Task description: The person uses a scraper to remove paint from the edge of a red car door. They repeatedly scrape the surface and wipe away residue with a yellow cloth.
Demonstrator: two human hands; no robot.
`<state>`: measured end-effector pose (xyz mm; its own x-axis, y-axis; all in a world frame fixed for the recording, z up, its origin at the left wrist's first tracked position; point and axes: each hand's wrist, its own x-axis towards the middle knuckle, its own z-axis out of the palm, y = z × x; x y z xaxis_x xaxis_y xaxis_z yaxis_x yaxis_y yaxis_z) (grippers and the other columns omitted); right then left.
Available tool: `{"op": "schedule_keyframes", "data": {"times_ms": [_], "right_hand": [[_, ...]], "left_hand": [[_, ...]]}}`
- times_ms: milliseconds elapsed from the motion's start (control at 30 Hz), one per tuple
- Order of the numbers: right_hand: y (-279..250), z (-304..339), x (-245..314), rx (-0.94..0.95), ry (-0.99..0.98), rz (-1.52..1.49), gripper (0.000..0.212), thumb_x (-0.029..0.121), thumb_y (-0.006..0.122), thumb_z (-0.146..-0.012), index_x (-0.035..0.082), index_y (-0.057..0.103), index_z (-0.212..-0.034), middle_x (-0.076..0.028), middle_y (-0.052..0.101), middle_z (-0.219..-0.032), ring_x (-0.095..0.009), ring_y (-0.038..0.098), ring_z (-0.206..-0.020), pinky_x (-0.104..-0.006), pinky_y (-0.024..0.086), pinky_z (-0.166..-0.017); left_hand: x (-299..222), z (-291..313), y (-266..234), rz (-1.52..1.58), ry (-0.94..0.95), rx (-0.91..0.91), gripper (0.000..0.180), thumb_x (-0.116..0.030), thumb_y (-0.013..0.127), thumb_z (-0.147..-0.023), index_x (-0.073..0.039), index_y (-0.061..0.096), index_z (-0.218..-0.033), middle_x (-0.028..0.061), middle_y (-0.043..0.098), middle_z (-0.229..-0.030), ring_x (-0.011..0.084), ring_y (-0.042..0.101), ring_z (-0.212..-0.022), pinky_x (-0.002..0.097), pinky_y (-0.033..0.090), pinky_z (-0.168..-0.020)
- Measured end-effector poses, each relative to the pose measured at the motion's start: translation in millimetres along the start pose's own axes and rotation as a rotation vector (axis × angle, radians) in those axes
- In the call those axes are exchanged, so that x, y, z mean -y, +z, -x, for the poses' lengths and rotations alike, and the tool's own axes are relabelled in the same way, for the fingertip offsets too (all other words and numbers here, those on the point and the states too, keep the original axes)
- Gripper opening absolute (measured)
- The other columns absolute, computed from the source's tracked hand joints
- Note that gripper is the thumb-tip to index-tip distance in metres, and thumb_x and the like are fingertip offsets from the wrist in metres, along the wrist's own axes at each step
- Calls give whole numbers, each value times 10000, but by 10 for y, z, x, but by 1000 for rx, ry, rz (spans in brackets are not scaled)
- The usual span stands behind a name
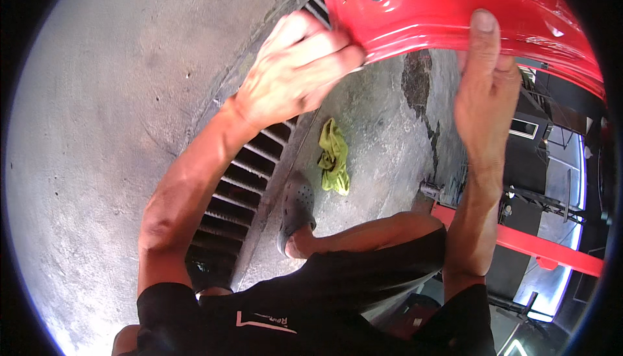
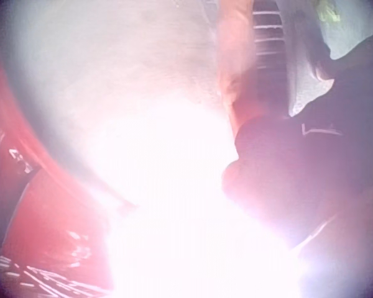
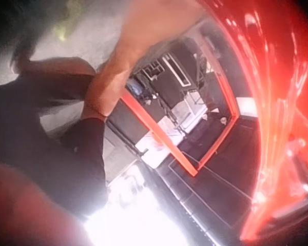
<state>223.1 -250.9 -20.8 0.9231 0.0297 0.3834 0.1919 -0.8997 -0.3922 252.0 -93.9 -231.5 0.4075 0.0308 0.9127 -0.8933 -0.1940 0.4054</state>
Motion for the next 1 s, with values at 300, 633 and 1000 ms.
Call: {"op": "schedule_keyframes", "data": {"times_ms": [300, 633, 1000], "right_hand": [[-101, -53, 54, 32, 23, 135, 542, 476, 543, -1125, 43, 659, -820, 70, 522, -732, -40, 438, -727, -252, 357, -649], [-21, -89, 175, 32, -42, 161, 589, 530, 465, -1123, 8, 738, -1121, -217, 745, -886, -369, 716, -840, -445, 530, -834], [2, -23, 317, 56, 39, 182, 632, 559, 431, -1122, -6, 708, -1179, -221, 736, -941, -351, 686, -882, -448, 512, -893]], "left_hand": [[-69, -102, 34, -6, -43, -9, 324, -141, 776, -799, -151, 722, -1118, -1, 619, -1000, 244, 580, -928, 382, 493, -903], [-230, 318, 22, -23, -602, -389, 113, -103, 776, -949, -36, 713, -1015, 40, 702, -837, 189, 638, -715, 339, 511, -667], [-901, -537, 480, 752, -1469, -889, 119, -109, 711, -999, -34, 649, -931, 5, 659, -813, 84, 543, -702, 287, 467, -638]]}}
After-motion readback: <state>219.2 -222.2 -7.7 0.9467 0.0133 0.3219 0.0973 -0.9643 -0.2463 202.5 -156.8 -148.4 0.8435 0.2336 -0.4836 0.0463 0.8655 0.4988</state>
